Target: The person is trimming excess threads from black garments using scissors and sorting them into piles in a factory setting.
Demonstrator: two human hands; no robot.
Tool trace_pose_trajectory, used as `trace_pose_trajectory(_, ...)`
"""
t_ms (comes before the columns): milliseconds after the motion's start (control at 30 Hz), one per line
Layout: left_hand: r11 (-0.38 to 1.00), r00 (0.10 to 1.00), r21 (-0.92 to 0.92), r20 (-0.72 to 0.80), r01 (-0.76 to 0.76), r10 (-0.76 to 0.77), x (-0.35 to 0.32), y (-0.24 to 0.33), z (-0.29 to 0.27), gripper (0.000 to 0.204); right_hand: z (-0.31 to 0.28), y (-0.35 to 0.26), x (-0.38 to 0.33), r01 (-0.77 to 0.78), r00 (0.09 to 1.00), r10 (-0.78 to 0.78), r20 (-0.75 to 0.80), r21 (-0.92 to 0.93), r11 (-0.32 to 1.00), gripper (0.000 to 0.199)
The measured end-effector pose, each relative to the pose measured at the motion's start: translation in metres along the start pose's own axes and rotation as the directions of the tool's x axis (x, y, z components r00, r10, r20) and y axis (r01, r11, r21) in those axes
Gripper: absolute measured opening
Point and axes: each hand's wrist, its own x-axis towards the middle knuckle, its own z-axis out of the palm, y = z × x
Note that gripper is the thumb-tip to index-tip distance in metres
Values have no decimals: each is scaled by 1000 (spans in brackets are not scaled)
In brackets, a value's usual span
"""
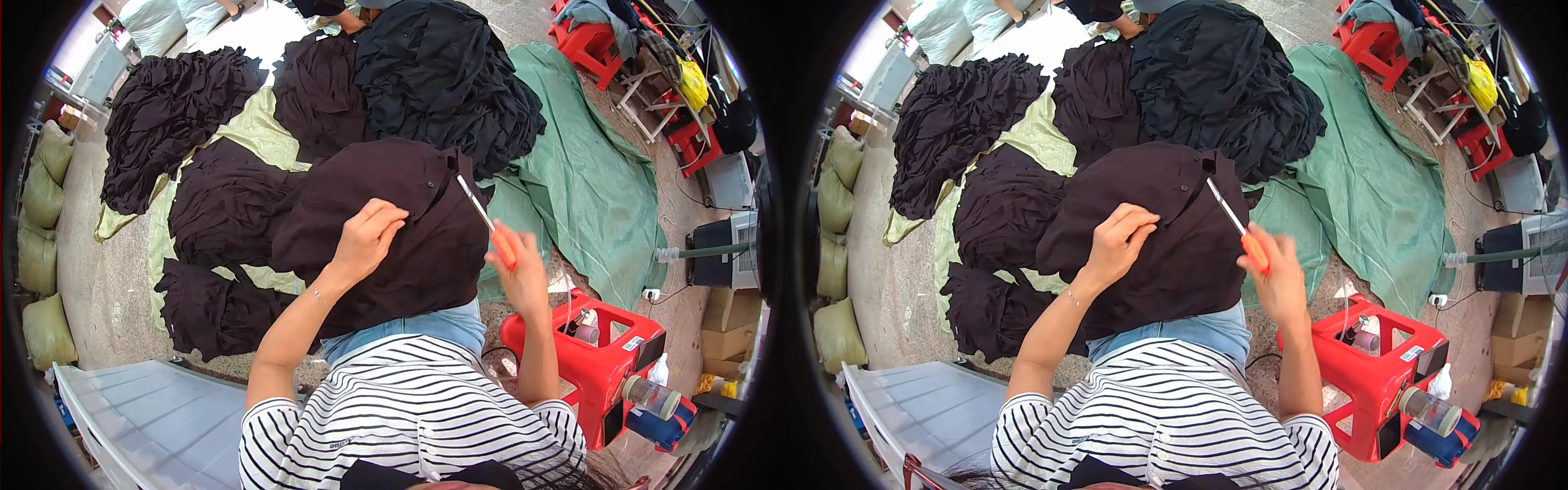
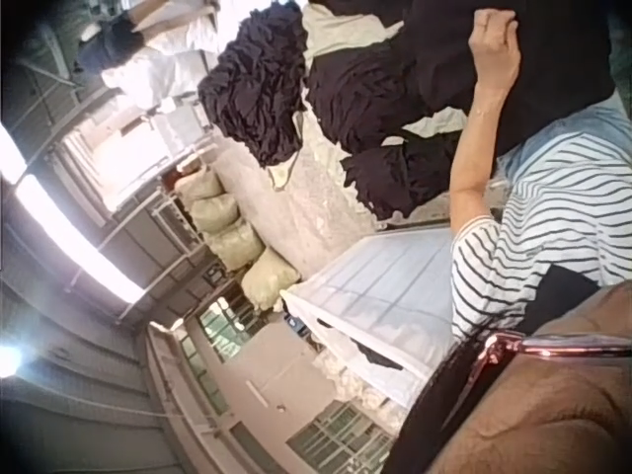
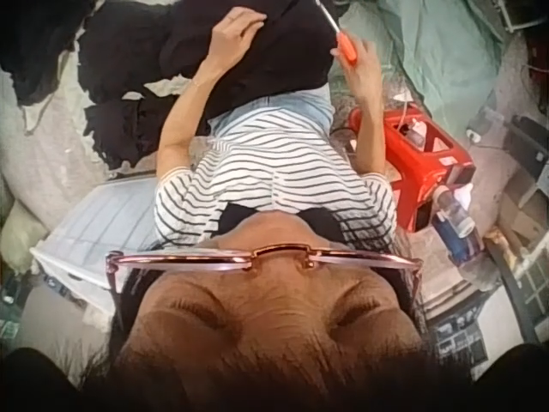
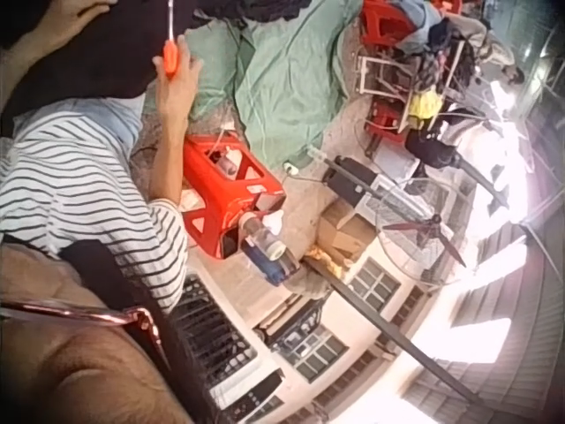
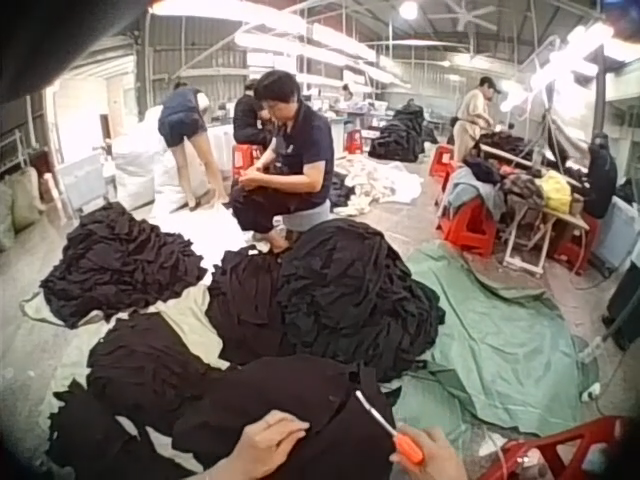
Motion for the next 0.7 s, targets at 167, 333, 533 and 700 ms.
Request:
trace_pose_trajectory(167, 993, 961, 41, 250, 109, -116, 13, -7, 9, 23, -2, -28, -42, -21, 999, 21, 46, 8, 1000, 34)
trace_pose_trajectory(333, 990, 968, 128, 236, 61, -90, 13, -17, 16, 19, -11, -43, -46, 47, 997, -41, 60, -117, 992, 34)
trace_pose_trajectory(533, 989, 983, 47, 114, 141, -146, 8, -25, 25, 14, -6, -47, -45, 52, 996, -35, 83, -204, 978, 36)
trace_pose_trajectory(700, 985, 980, 33, 104, 169, -172, 9, -23, 27, 14, 3, -46, -46, 48, 999, -43, 31, -207, 977, 35)
